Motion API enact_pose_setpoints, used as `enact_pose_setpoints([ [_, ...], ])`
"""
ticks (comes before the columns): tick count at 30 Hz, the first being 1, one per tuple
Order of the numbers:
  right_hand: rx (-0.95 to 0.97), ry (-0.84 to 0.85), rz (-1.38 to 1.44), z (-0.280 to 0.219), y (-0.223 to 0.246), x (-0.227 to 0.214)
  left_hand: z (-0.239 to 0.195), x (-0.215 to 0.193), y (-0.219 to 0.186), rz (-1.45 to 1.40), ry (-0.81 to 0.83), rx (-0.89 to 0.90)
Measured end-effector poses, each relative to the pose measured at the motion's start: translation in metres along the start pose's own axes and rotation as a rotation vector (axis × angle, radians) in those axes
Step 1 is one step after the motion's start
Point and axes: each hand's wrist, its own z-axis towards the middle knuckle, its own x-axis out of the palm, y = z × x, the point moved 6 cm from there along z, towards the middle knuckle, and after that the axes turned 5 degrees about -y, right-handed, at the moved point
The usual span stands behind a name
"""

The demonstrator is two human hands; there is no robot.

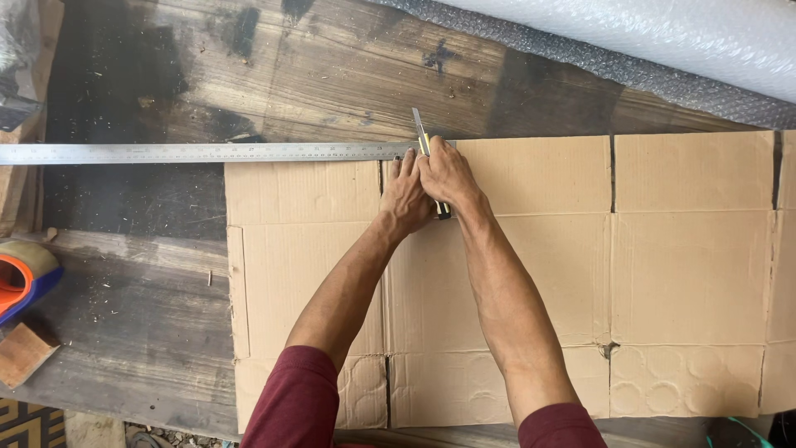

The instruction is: The person uses a utility knife and a metal ruler to cut or score lines into a large sheet of cardboard on a wooden table. They align the ruler, hold it down with one hand, and run the knife along its edge across various sections of the cardboard.

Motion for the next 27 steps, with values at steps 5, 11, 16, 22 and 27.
enact_pose_setpoints([
  [5, -0.008, 0.013, -0.002, 0.013, -0.016, 0.003, 0.020, 0.014, 0.003, 0.032, -0.074, -0.033],
  [11, -0.023, 0.002, 0.088, 0.004, -0.016, -0.001, 0.017, -0.005, 0.003, 0.006, -0.142, -0.045],
  [16, -0.001, -0.056, 0.281, -0.025, -0.015, -0.026, 0.013, -0.021, 0.002, 0.031, -0.105, -0.058],
  [22, 0.106, -0.337, 0.207, -0.052, -0.047, -0.055, 0.014, -0.012, 0.003, -0.073, -0.053, -0.061],
  [27, 0.091, -0.199, -0.167, -0.053, -0.062, -0.018, 0.015, -0.008, 0.002, -0.072, -0.095, -0.055],
])
